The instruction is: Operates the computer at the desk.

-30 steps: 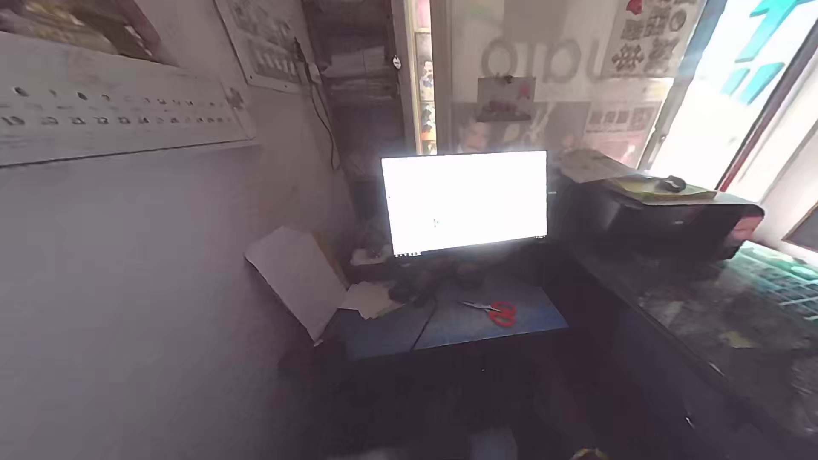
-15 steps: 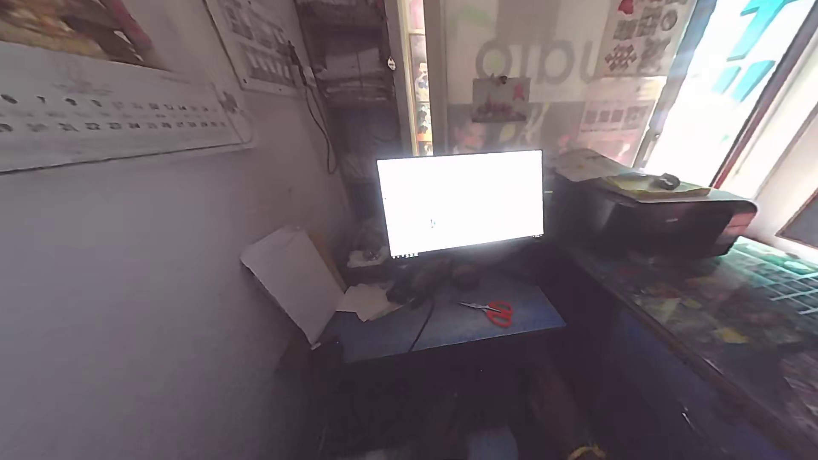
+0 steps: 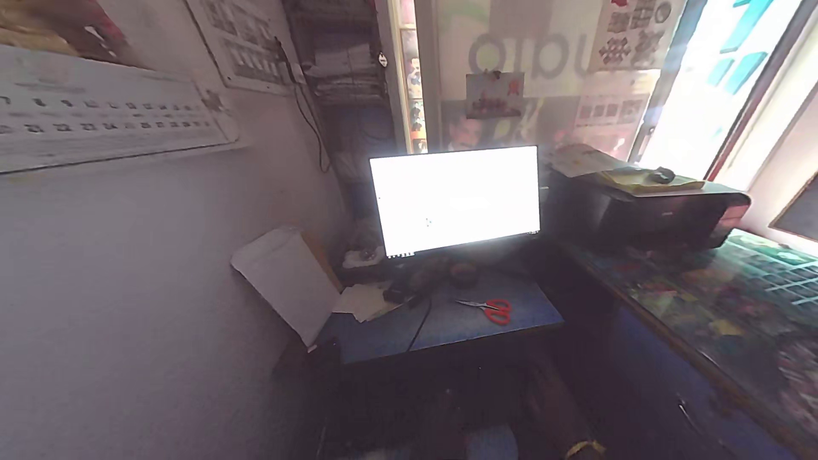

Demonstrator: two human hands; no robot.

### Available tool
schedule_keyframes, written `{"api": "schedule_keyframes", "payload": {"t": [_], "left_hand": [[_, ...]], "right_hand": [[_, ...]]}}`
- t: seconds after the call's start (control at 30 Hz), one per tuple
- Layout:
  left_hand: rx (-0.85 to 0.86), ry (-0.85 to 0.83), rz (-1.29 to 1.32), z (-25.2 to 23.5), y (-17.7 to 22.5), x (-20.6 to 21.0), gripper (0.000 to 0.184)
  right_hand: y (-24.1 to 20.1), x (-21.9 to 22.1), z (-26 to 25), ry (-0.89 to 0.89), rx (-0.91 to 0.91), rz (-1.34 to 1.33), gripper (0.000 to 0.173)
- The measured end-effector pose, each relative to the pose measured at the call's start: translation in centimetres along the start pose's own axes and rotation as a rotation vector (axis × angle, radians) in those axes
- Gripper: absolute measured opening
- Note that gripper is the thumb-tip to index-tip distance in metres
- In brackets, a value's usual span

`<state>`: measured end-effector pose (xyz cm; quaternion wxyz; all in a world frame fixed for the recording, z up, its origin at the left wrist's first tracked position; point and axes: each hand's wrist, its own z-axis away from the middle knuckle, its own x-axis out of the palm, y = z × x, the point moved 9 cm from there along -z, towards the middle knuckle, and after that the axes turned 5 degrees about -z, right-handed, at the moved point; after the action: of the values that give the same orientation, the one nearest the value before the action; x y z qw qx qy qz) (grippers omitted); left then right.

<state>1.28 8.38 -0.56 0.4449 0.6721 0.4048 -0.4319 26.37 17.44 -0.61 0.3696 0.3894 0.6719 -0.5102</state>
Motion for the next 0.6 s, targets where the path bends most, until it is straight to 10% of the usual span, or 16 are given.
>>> {"api": "schedule_keyframes", "payload": {"t": [0.6], "left_hand": [[-0.149, -0.205, -0.034, -0.9, 2.0, -4.6, 0.050]], "right_hand": [[-0.7, -1.0, 0.2, 0.105, -0.056, 0.001, 0.050]]}}
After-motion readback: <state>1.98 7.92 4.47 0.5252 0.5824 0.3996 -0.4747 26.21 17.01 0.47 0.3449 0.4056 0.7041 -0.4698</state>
